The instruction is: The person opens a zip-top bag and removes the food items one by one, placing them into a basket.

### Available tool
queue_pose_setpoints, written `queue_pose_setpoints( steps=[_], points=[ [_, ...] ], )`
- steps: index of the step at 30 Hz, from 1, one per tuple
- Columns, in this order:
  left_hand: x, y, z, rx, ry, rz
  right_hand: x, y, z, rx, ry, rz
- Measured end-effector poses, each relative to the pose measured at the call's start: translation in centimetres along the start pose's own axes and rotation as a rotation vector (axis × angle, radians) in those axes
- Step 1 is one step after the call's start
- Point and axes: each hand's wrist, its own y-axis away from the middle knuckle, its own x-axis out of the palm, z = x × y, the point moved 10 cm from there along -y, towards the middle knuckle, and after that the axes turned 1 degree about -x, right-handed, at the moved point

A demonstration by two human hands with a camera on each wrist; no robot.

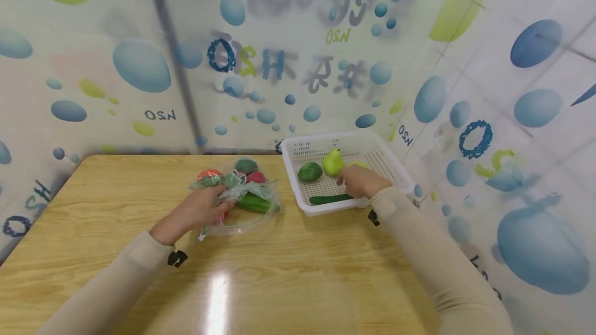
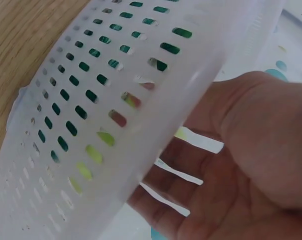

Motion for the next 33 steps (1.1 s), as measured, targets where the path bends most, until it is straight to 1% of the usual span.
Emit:
queue_pose_setpoints(
  steps=[2,4,8,11,16,21,24,28,33],
  points=[
    [0.0,0.0,0.0,0.001,0.002,-0.002,-0.3,0.1,0.2,-0.011,-0.016,-0.04],
    [0.0,0.0,0.0,0.0,0.0,-0.002,-0.8,0.3,0.7,-0.041,-0.025,-0.098],
    [0.1,0.0,0.1,-0.013,-0.003,0.003,-1.9,0.6,2.2,-0.111,-0.042,-0.222],
    [0.1,0.0,0.1,-0.019,-0.007,0.008,-2.6,0.8,3.4,-0.128,-0.051,-0.291],
    [0.1,0.0,-0.1,-0.011,-0.017,0.01,-3.3,1.2,5.8,-0.141,-0.052,-0.359],
    [0.1,-0.1,-0.1,-0.01,-0.021,0.006,-3.8,1.9,8.9,-0.222,-0.059,-0.423],
    [0.0,-0.1,0.0,-0.011,-0.026,0.003,-4.0,2.4,10.9,-0.264,-0.045,-0.46],
    [0.0,0.0,-0.1,-0.007,-0.022,0.002,-3.9,3.2,13.1,-0.285,-0.016,-0.498],
    [0.0,0.1,0.0,-0.006,0.001,-0.004,-3.5,4.2,15.9,-0.333,-0.029,-0.562]
  ],
)
